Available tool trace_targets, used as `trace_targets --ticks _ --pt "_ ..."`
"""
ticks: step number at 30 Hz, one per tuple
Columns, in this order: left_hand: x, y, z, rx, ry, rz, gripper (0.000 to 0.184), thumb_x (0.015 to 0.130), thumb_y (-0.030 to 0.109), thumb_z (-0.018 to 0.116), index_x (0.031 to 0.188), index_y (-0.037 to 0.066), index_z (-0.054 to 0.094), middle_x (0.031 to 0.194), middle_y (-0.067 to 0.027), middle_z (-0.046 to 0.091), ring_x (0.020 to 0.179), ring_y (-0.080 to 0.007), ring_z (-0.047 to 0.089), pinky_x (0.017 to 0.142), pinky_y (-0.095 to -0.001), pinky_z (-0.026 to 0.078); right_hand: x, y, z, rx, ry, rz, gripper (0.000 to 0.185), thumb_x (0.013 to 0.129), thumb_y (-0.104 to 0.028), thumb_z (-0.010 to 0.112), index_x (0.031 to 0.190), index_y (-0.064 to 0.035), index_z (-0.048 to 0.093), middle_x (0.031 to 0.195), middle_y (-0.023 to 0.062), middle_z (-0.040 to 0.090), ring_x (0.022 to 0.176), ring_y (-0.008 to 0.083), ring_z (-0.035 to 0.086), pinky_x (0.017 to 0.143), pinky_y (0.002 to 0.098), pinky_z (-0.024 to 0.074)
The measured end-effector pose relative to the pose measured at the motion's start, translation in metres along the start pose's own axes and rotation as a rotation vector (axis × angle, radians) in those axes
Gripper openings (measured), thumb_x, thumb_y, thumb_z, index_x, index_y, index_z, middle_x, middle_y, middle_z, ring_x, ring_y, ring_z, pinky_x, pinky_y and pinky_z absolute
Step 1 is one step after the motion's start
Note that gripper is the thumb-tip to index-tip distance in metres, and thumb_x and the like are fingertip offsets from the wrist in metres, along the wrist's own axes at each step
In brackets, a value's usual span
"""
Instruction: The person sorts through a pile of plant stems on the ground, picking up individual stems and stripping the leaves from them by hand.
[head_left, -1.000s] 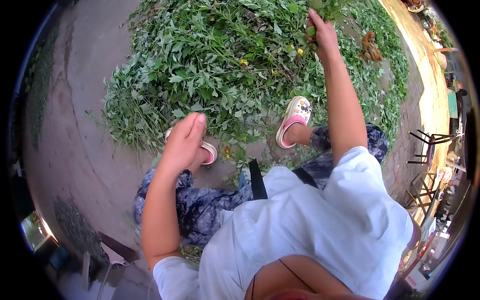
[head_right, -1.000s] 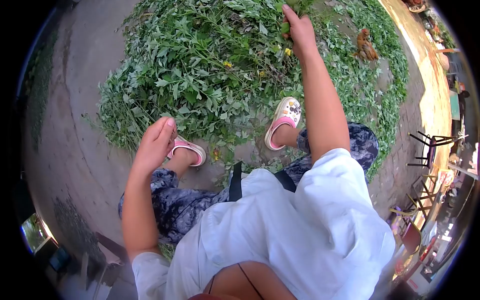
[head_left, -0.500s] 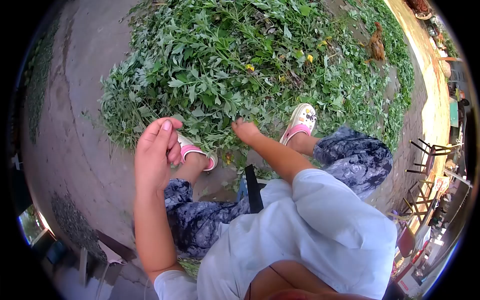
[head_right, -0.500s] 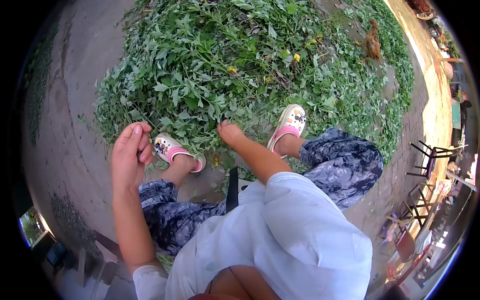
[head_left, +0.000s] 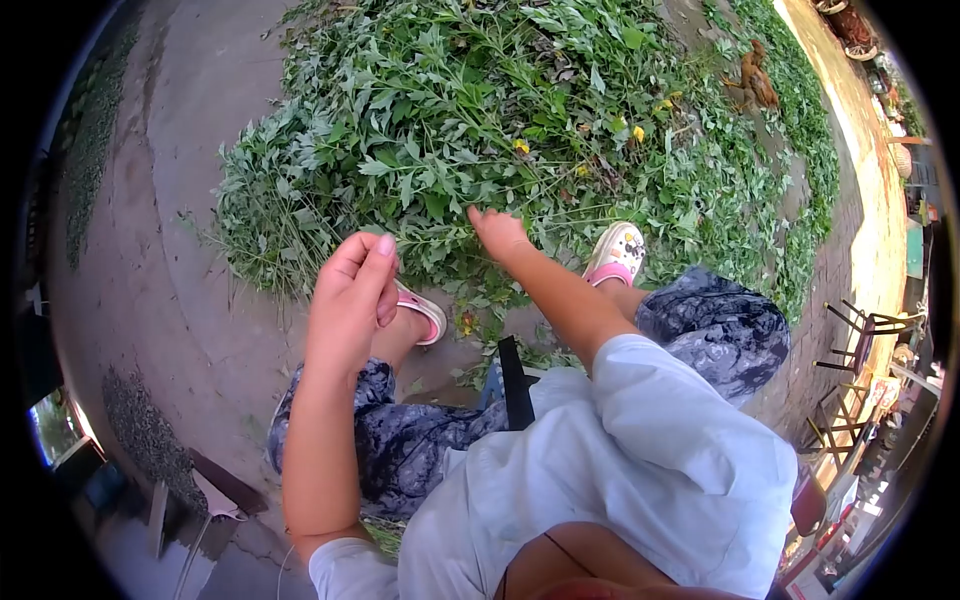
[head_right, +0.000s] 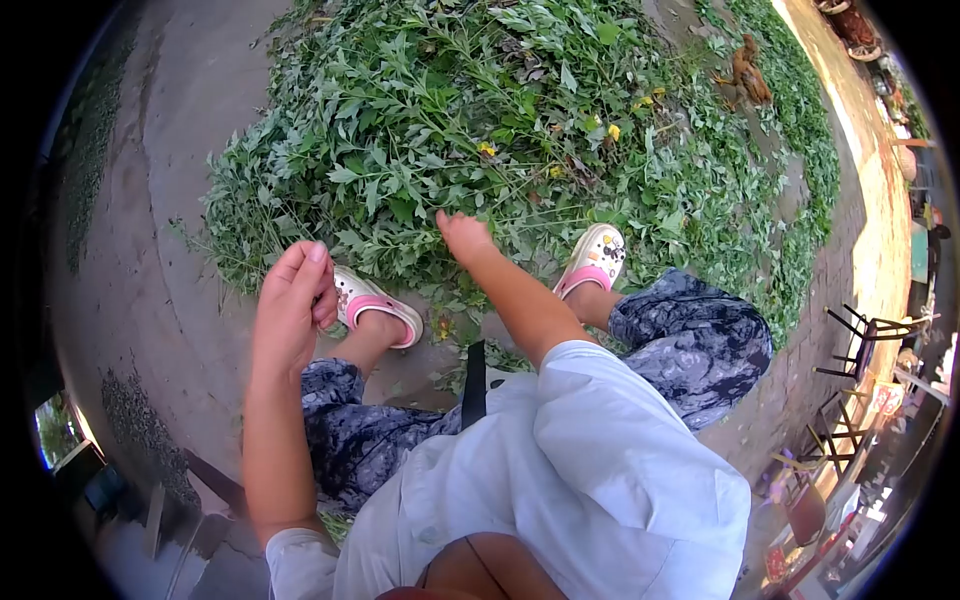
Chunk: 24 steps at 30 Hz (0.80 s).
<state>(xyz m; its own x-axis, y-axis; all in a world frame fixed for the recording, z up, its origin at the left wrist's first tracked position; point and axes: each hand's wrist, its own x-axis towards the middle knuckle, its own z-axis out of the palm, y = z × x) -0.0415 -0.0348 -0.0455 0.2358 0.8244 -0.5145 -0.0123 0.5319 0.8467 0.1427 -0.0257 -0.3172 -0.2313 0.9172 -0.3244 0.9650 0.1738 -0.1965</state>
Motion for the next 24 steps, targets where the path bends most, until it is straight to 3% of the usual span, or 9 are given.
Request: trace_targets --ticks 6,9,12,13,16,18,20,21,24 --pt "0.004 -0.001 0.001 -0.010 -0.002 -0.003 0.021 0.089 0.024 0.048 0.077 0.007 0.044 0.058 0.0042 0.035 0.044 -0.0042 0.030 0.039 -0.0193 0.023 0.014 -0.018 -0.015 -0.021 -0.134 -0.006 0.039 0.078 -0.007 0.049 0.116 -0.0090 0.044 0.092 0.0143 0.059 0.081 0.0285 0.061 0.065 0.0382 0.0509" --pt "0.006 -0.003 -0.003 -0.038 0.013 0.009 0.021 0.088 0.024 0.049 0.076 0.008 0.044 0.058 0.0044 0.035 0.044 -0.0042 0.030 0.039 -0.0192 0.023 0.019 -0.020 -0.015 0.019 -0.213 0.099 0.018 0.076 -0.009 0.052 0.089 -0.0050 0.063 0.095 0.0140 0.061 0.085 0.0280 0.061 0.069 0.0354 0.0505" --pt "0.001 -0.002 -0.008 -0.068 0.003 0.024 0.021 0.088 0.024 0.049 0.077 0.008 0.044 0.058 0.0046 0.034 0.044 -0.0043 0.030 0.039 -0.0192 0.024 0.012 -0.019 -0.041 0.187 -0.331 0.137 0.018 0.074 -0.013 0.054 0.086 -0.0027 0.063 0.085 0.0134 0.064 0.078 0.0264 0.062 0.069 0.0348 0.0504" --pt "-0.001 -0.002 -0.008 -0.067 0.002 0.031 0.020 0.089 0.024 0.048 0.077 0.008 0.044 0.058 0.0046 0.034 0.044 -0.0045 0.030 0.039 -0.0191 0.024 0.021 -0.011 -0.039 0.373 -0.550 0.066 0.019 0.071 -0.017 0.059 0.082 -0.0012 0.063 0.072 0.0118 0.064 0.065 0.0230 0.063 0.059 0.0348 0.0518" --pt "-0.008 0.004 -0.006 -0.053 0.010 0.029 0.020 0.089 0.023 0.048 0.077 0.008 0.044 0.058 0.0042 0.034 0.044 -0.0046 0.030 0.040 -0.0190 0.024 0.015 -0.007 -0.025 0.767 -0.696 0.301 0.021 0.070 -0.018 0.063 0.081 0.0001 0.062 0.063 0.0091 0.063 0.056 0.0195 0.060 0.047 0.0342 0.0504" --pt "-0.011 0.006 -0.004 -0.043 0.014 0.024 0.019 0.088 0.023 0.048 0.077 0.008 0.044 0.058 0.0040 0.035 0.044 -0.0047 0.030 0.040 -0.0191 0.024 0.011 -0.019 -0.016 0.739 -0.713 0.282 0.020 0.071 -0.016 0.063 0.082 0.0004 0.061 0.063 0.0079 0.062 0.053 0.0166 0.059 0.039 0.0324 0.0478" --pt "-0.013 0.009 -0.005 -0.030 0.020 0.015 0.019 0.088 0.022 0.048 0.077 0.007 0.044 0.059 0.0037 0.035 0.044 -0.0047 0.031 0.040 -0.0192 0.024 0.017 -0.029 0.028 0.686 -0.712 0.369 0.026 0.068 -0.019 0.064 0.085 0.0001 0.062 0.069 0.0116 0.064 0.060 0.0224 0.062 0.049 0.0363 0.0510" --pt "-0.013 0.009 -0.006 -0.043 0.024 0.015 0.019 0.088 0.022 0.048 0.077 0.007 0.044 0.059 0.0036 0.036 0.044 -0.0047 0.031 0.040 -0.0192 0.024 0.016 -0.033 0.045 0.538 -0.621 0.280 0.033 0.067 -0.022 0.063 0.092 -0.0003 0.061 0.083 0.0166 0.063 0.076 0.0289 0.062 0.065 0.0382 0.0511" --pt "-0.012 0.010 -0.006 -0.098 0.028 0.006 0.018 0.089 0.021 0.047 0.078 0.007 0.044 0.059 0.0031 0.036 0.045 -0.0046 0.031 0.039 -0.0192 0.024 0.007 -0.044 0.100 0.441 -0.555 0.307 0.040 0.065 -0.023 0.060 0.099 -0.0008 0.058 0.095 0.0200 0.060 0.089 0.0327 0.058 0.078 0.0367 0.0471"
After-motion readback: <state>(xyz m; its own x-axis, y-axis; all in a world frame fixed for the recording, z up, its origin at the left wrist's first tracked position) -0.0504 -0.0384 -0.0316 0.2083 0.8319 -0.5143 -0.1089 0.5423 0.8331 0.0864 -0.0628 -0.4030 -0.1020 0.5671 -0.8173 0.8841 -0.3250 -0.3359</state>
